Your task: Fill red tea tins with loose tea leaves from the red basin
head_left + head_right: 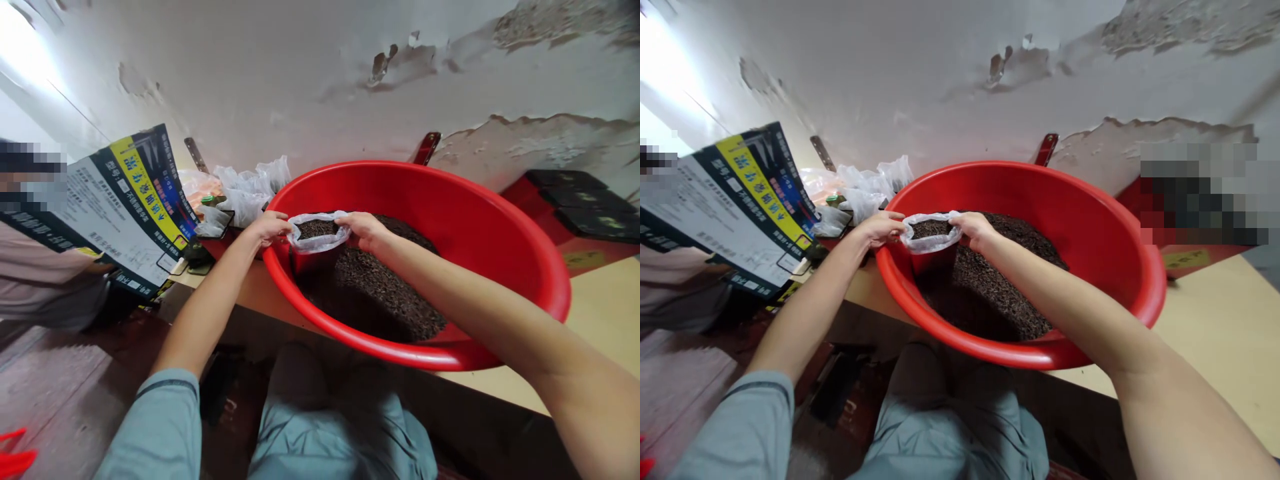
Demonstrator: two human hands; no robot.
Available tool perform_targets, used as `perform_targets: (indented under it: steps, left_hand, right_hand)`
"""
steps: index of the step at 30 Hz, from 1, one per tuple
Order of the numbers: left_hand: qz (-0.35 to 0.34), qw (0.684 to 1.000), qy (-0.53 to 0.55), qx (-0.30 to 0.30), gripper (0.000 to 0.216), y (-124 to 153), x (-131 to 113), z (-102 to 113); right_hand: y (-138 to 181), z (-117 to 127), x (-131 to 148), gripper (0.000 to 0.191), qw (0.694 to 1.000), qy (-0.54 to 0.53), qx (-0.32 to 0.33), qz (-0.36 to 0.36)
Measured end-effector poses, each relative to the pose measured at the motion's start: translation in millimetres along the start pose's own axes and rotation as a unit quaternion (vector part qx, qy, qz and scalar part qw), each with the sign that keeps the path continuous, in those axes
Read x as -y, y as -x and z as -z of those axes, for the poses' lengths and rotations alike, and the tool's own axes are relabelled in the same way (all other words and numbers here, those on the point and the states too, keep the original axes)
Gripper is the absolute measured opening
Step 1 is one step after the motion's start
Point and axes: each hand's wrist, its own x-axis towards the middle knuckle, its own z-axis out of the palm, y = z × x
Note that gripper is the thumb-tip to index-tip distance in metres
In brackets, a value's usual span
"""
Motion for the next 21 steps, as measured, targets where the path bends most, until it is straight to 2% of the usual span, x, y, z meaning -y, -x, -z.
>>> perform_targets:
  steps: [3,5,9,12,14,15,16,18,19,21]
  left_hand:
    - [-0.048,0.995,0.014,-0.084,0.039,0.4,-8.1,2.4]
    - [-0.089,0.989,0.01,-0.114,0.043,0.2,-16.2,5.3]
    - [-0.175,0.978,0.027,-0.113,0.044,5.3,-30.6,13.5]
    - [-0.209,0.966,0.077,-0.132,0.042,12.5,-30.2,26.5]
    - [-0.2,0.963,0.082,-0.162,0.044,17.8,-23.0,38.0]
    - [-0.185,0.968,0.069,-0.158,0.047,20.4,-18.1,43.1]
    - [-0.166,0.976,0.046,-0.134,0.051,22.7,-13.1,46.9]
    - [-0.134,0.991,-0.005,-0.026,0.06,25.3,-4.6,48.6]
    - [-0.135,0.99,-0.027,0.034,0.064,25.3,-2.0,46.1]
    - [-0.172,0.976,-0.06,0.121,0.07,22.9,-0.7,35.4]
  right_hand:
    - [4.7,-1.7,15.4,0.024,0.998,0.001,-0.014,0.065]
    - [6.9,0.3,27.8,0.028,0.995,-0.004,-0.027,0.093]
    - [7.5,14.8,50.8,0.035,0.981,-0.081,-0.049,0.169]
    - [4.0,34.7,57.6,0.031,0.958,-0.139,-0.036,0.248]
    - [0.5,48.0,54.2,0.022,0.962,-0.132,-0.014,0.239]
    - [-1.5,53.0,50.6,0.014,0.973,-0.112,0.011,0.2]
    - [-3.6,56.2,46.5,0.01,0.985,-0.081,0.044,0.148]
    - [-7.8,55.9,39.7,0.039,0.991,-0.004,0.122,0.055]
    - [-9.6,52.7,38.1,0.048,0.988,0.037,0.146,0.037]
    - [-11.2,42.1,40.2,0.046,0.979,0.117,0.148,0.074]
